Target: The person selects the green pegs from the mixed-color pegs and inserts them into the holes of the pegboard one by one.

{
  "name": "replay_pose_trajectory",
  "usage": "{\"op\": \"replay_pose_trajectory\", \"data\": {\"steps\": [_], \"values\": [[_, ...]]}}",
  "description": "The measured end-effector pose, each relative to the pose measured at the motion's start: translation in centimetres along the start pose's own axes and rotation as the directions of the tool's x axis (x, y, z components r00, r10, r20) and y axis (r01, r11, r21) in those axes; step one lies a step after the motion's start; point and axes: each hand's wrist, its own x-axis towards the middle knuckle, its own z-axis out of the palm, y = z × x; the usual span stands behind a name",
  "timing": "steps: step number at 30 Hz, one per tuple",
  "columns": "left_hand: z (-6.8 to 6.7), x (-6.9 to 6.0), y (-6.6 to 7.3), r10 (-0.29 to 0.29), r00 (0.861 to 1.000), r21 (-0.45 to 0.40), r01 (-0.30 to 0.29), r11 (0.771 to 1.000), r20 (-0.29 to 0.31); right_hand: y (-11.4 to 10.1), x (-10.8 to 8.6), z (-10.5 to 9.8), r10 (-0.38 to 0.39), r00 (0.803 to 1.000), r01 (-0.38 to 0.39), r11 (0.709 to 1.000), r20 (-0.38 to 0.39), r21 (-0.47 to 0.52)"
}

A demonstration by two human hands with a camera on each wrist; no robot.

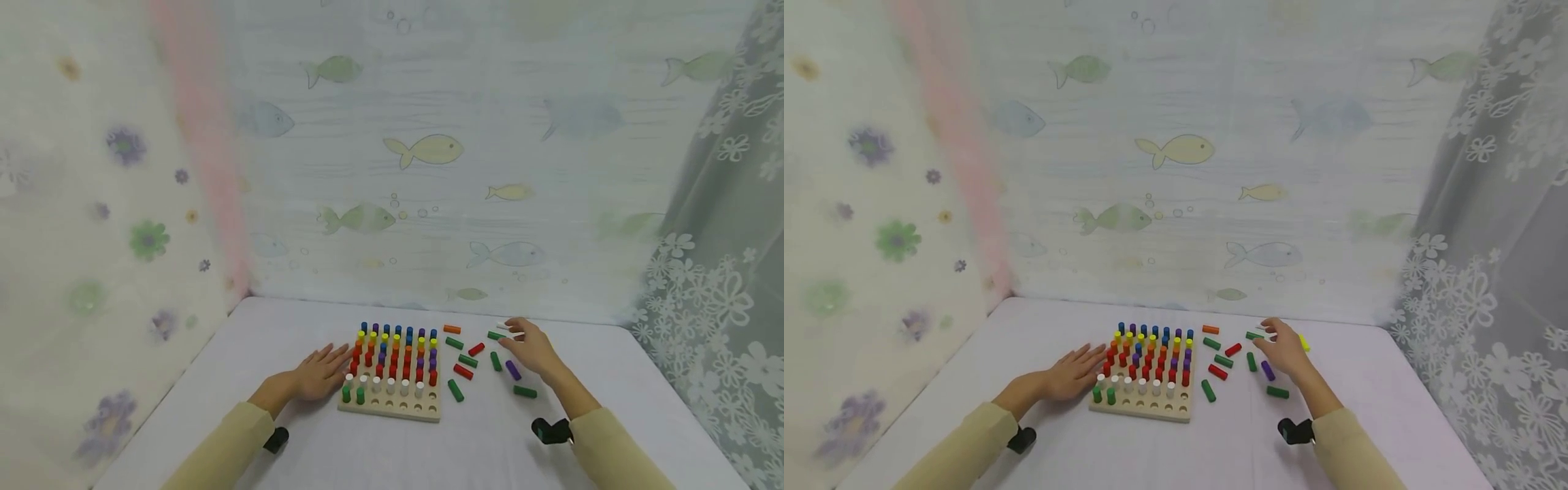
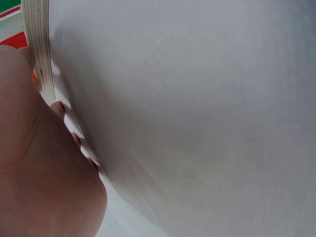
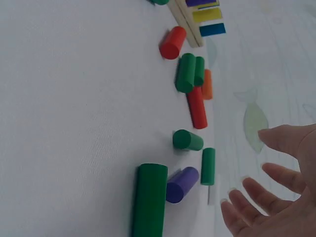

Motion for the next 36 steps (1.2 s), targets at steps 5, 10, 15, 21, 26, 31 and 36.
{"op": "replay_pose_trajectory", "data": {"steps": [5,10,15,21,26,31,36], "values": [[0.1,-0.1,0.1,-0.015,1.000,0.010,0.015,1.000,-0.005,0.7,1.0,0.3,0.057,0.998,-0.058,0.998,0.008,0.036],[0.2,-0.1,0.1,-0.016,1.000,0.023,0.016,1.000,-0.011,1.2,2.1,0.8,0.096,0.995,-0.096,0.995,0.017,0.039],[0.3,0.1,0.0,-0.017,1.000,0.025,0.017,1.000,-0.015,1.6,2.9,1.1,0.139,0.990,-0.140,0.990,0.028,0.024],[0.3,0.2,0.0,-0.017,1.000,0.029,0.017,0.999,-0.009,2.4,3.7,1.9,0.149,0.989,-0.149,0.989,0.024,0.009],[0.2,0.3,-0.1,-0.016,1.000,0.032,0.017,0.999,-0.007,2.8,4.2,2.4,0.132,0.991,-0.131,0.991,0.011,-0.026],[0.3,0.2,-0.2,-0.025,1.000,0.032,0.025,0.999,-0.019,2.6,4.3,2.5,0.139,0.990,-0.138,0.989,0.010,-0.045],[0.4,0.2,-0.3,-0.023,0.999,0.042,0.024,0.999,-0.025,2.4,4.0,2.5,0.138,0.990,-0.137,0.989,0.008,-0.055]]}}
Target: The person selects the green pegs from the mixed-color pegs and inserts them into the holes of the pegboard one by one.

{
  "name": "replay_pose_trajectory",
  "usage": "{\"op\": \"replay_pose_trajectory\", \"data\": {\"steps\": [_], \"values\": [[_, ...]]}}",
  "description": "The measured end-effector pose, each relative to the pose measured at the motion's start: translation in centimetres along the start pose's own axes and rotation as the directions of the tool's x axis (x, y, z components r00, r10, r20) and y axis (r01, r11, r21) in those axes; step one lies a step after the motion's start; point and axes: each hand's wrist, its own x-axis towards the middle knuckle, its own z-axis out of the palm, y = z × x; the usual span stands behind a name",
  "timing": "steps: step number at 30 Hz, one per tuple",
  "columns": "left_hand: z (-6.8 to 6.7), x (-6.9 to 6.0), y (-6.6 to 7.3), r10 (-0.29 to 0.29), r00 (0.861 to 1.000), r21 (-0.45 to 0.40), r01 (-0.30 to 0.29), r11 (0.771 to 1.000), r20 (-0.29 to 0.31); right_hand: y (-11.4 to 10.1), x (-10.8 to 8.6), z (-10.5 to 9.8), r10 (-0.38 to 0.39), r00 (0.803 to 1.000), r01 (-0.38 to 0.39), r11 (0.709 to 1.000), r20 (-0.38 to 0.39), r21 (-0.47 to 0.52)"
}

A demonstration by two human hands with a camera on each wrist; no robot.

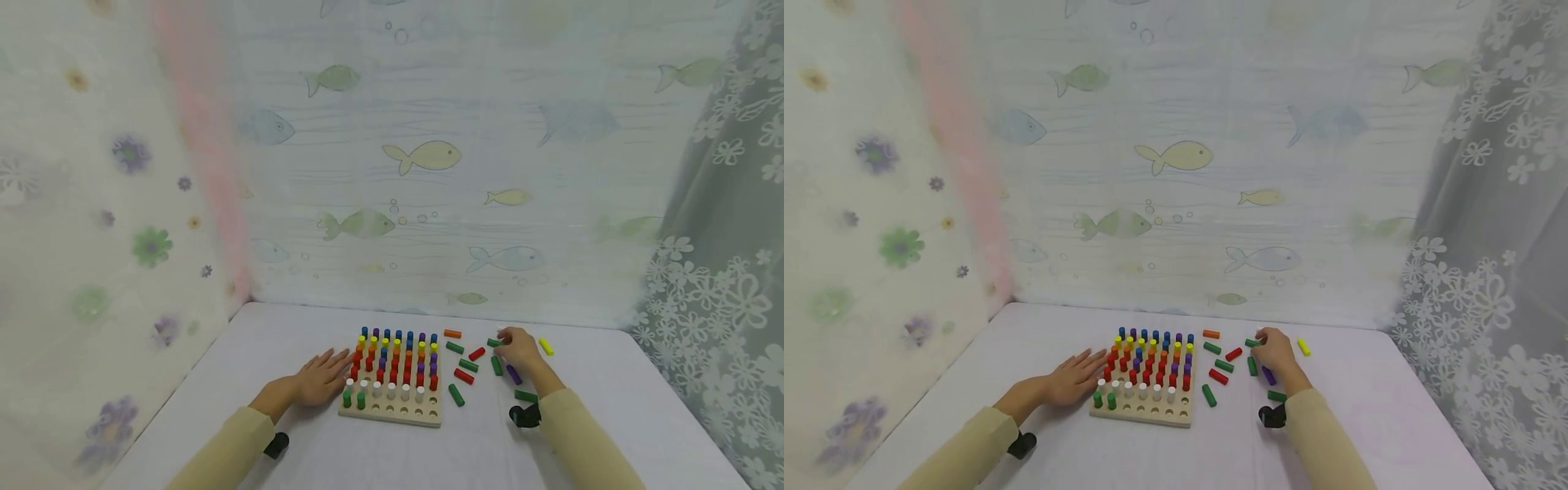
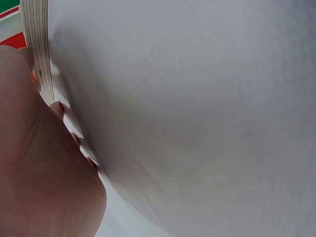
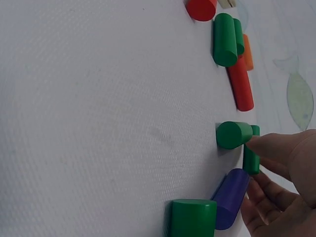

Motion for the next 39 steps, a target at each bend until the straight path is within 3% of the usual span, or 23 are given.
{"op": "replay_pose_trajectory", "data": {"steps": [23,39], "values": [[-0.1,-0.2,0.2,-0.006,1.000,-0.006,0.006,1.000,-0.002,0.2,-0.7,-0.5,0.050,0.999,-0.050,0.999,-0.010,-0.005],[-0.1,-0.2,0.2,0.004,1.000,-0.013,-0.004,1.000,-0.012,-0.1,-2.2,-2.1,-0.061,0.997,0.059,0.998,-0.054,-0.036]]}}
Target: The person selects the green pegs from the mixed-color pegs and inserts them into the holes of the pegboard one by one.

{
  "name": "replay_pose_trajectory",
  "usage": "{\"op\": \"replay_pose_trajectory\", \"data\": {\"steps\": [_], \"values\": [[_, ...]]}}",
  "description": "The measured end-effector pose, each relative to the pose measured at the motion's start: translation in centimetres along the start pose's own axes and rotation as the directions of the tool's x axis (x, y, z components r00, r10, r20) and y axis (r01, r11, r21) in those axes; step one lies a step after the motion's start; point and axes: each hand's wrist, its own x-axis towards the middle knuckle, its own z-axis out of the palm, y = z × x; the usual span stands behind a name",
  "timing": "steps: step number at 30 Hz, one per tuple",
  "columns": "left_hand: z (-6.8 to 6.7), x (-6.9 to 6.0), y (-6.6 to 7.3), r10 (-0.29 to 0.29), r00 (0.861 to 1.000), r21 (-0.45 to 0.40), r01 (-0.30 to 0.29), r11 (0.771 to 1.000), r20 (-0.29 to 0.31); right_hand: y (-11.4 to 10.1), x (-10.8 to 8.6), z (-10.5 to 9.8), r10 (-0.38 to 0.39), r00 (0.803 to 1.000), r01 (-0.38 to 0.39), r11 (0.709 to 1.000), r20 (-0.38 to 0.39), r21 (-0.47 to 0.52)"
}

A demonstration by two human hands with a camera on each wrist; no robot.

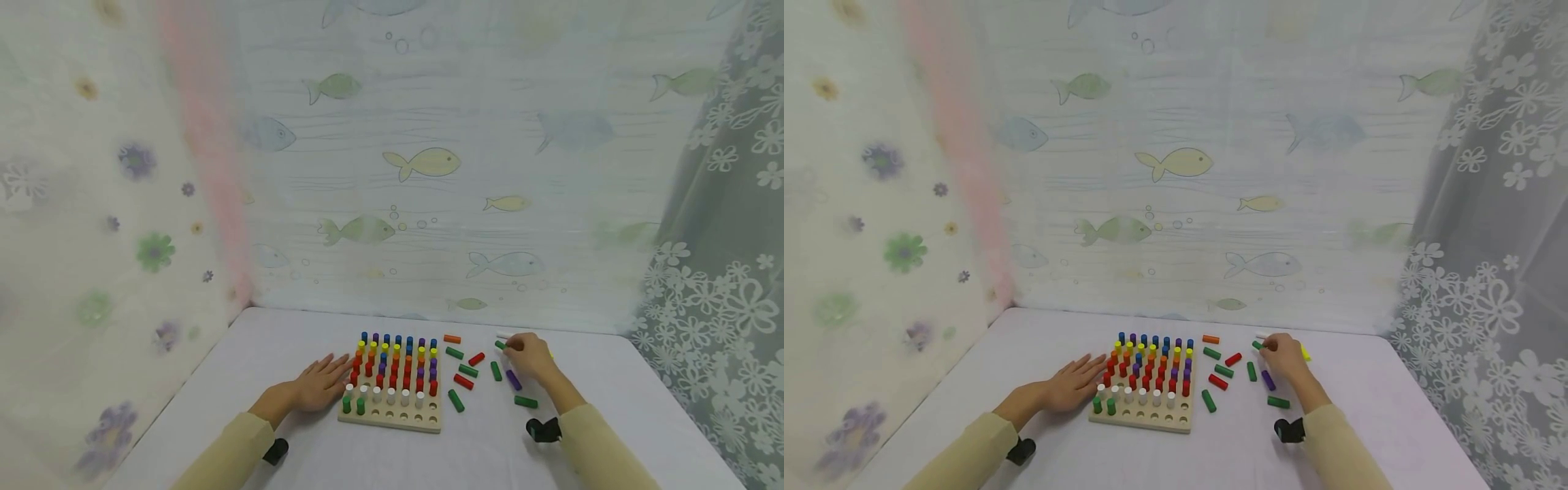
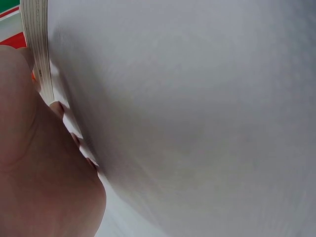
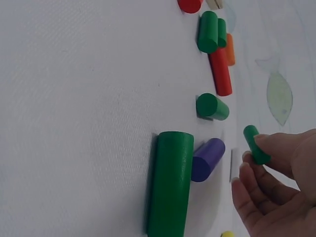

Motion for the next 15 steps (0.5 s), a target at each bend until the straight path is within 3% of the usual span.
{"op": "replay_pose_trajectory", "data": {"steps": [15], "values": [[0.8,0.6,-0.9,0.034,0.999,-0.027,-0.035,0.999,-0.032,-0.8,-2.0,-1.1,-0.100,0.993,0.104,0.992,-0.066,0.067]]}}
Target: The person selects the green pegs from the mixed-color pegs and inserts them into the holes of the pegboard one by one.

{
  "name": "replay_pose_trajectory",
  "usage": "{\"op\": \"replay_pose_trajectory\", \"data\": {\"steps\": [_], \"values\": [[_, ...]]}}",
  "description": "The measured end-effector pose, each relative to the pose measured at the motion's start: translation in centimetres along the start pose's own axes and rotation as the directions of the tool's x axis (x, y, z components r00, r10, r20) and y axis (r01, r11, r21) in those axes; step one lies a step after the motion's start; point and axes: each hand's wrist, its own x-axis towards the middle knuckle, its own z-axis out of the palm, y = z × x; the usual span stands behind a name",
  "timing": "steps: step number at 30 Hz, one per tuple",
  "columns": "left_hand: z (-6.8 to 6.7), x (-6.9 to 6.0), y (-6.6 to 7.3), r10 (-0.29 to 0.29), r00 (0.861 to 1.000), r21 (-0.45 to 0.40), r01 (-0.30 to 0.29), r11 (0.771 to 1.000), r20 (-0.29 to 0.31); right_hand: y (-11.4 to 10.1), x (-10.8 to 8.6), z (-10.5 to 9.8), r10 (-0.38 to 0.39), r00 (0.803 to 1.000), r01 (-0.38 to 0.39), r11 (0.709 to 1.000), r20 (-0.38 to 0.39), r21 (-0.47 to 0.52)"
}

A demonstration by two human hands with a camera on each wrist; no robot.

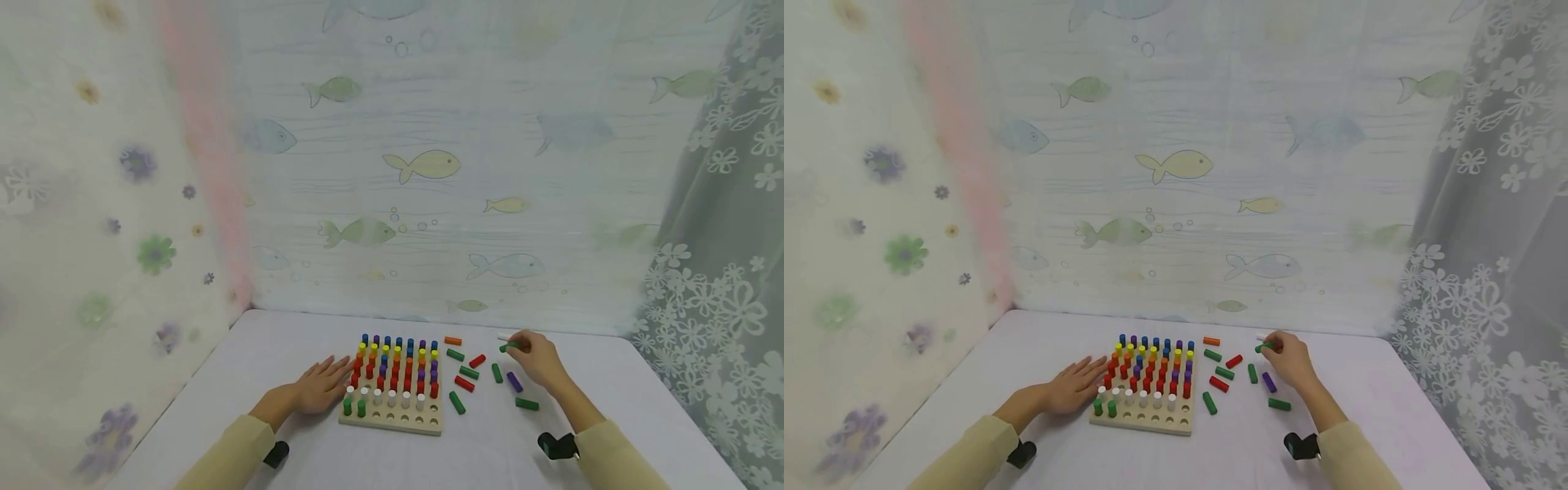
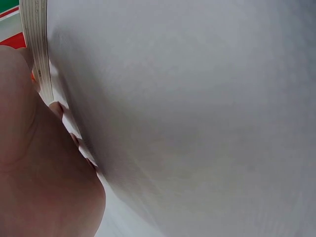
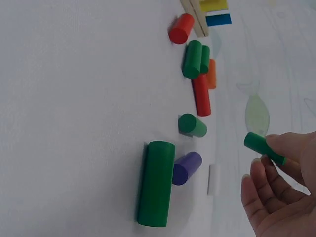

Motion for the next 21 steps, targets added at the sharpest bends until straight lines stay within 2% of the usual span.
{"op": "replay_pose_trajectory", "data": {"steps": [4,11,21], "values": [[-0.3,-0.1,0.2,0.009,1.000,-0.005,-0.009,1.000,-0.002,-0.6,-0.5,0.0,-0.018,1.000,0.019,0.999,-0.006,0.031],[-0.9,-0.5,0.8,-0.009,1.000,-0.008,0.009,1.000,0.024,-1.6,-1.4,0.2,-0.032,0.999,0.032,0.997,0.002,0.071],[0.1,0.3,-0.4,0.003,1.000,-0.016,-0.003,1.000,0.003,-2.4,-2.3,0.4,-0.069,0.997,0.066,0.992,0.023,0.103]]}}
